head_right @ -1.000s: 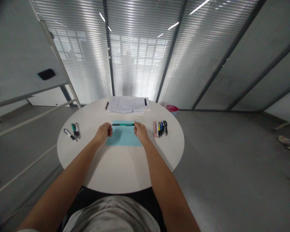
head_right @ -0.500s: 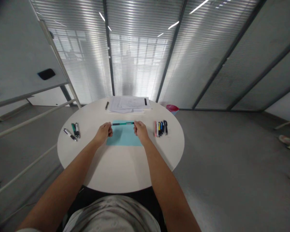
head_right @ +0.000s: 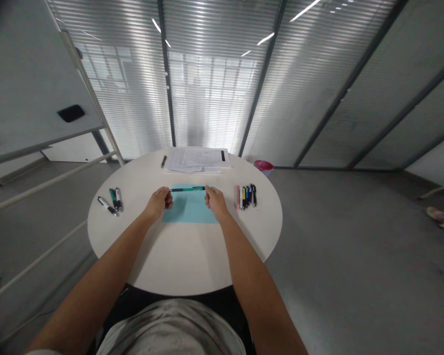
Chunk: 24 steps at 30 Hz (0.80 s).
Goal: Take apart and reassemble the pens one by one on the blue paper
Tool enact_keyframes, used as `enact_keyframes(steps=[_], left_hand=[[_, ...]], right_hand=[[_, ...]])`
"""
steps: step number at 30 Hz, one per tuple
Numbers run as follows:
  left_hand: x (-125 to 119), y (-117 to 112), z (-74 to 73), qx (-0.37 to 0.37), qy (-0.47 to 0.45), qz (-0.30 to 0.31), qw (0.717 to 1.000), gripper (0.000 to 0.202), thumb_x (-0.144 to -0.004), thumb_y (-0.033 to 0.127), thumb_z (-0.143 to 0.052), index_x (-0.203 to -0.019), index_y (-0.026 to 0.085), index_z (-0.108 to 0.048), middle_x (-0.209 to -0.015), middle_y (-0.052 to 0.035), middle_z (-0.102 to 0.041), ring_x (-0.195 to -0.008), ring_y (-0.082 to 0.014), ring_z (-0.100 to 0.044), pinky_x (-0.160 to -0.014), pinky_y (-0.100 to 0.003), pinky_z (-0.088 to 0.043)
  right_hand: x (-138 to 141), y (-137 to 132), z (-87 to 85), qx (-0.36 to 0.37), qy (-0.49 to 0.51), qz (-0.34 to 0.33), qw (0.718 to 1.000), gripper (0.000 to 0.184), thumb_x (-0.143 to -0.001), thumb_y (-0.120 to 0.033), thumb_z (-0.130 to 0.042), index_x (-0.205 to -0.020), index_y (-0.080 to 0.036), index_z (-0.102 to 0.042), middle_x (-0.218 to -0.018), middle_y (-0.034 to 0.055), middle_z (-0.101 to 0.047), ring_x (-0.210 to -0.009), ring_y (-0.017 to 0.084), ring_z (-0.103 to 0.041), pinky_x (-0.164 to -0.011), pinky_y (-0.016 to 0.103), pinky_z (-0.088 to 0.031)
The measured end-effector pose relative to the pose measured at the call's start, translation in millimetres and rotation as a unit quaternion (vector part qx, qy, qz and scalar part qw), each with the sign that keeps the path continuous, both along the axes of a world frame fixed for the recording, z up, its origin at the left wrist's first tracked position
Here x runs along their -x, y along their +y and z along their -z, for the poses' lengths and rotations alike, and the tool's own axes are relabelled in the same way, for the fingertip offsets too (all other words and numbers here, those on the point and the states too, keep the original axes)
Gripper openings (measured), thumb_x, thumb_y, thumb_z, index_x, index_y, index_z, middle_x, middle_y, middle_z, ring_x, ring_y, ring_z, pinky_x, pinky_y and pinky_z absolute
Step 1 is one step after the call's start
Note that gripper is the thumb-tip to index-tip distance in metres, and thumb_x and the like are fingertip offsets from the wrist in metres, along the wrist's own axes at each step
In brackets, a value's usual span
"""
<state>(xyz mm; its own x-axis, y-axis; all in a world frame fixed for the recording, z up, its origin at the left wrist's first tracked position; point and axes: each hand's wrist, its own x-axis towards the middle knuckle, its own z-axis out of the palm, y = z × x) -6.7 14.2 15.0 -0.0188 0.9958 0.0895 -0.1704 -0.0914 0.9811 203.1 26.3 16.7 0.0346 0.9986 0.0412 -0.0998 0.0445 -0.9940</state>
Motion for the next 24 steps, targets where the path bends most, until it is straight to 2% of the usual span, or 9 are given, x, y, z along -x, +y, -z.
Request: enact_keyframes(steps=[5, 14, 24], left_hand=[[0.8, 1.1, 1.9, 0.007, -0.015, 0.014, 1.000, 0.024, -0.086, 0.032, -0.048, -0.067, 0.019, -0.042, -0.050, 0.0062, -0.039, -0.037, -0.0072, -0.040, -0.038, -0.020, -0.030], [0.6, -0.1, 2.1, 0.009, 0.009, 0.023, 1.000, 0.028, -0.085, 0.039, -0.050, -0.067, 0.019, -0.041, -0.050, 0.0069, -0.037, -0.037, -0.0064, -0.038, -0.037, -0.020, -0.028], [0.7, -2.0, -0.8, 0.014, 0.027, 0.011, 0.999, 0.029, -0.087, 0.040, -0.047, -0.067, 0.020, -0.042, -0.049, 0.0072, -0.035, -0.037, -0.0072, -0.038, -0.037, -0.020, -0.027]], right_hand=[[-0.2, 1.5, 1.6, 0.007, 0.018, -0.006, 1.000, 0.040, -0.075, -0.055, -0.058, -0.061, -0.021, -0.041, -0.039, -0.0079, -0.037, -0.032, 0.006, -0.032, -0.034, 0.019, -0.021], [-1.4, 2.9, 0.8, -0.004, 0.021, 0.013, 1.000, 0.026, -0.073, -0.040, -0.054, -0.058, -0.021, -0.042, -0.039, -0.0072, -0.038, -0.033, 0.006, -0.032, -0.034, 0.020, -0.021], [-2.2, 1.7, 1.7, -0.017, 0.010, 0.016, 1.000, 0.018, -0.069, -0.032, -0.050, -0.056, -0.020, -0.045, -0.042, -0.0060, -0.041, -0.035, 0.006, -0.034, -0.034, 0.020, -0.022]])
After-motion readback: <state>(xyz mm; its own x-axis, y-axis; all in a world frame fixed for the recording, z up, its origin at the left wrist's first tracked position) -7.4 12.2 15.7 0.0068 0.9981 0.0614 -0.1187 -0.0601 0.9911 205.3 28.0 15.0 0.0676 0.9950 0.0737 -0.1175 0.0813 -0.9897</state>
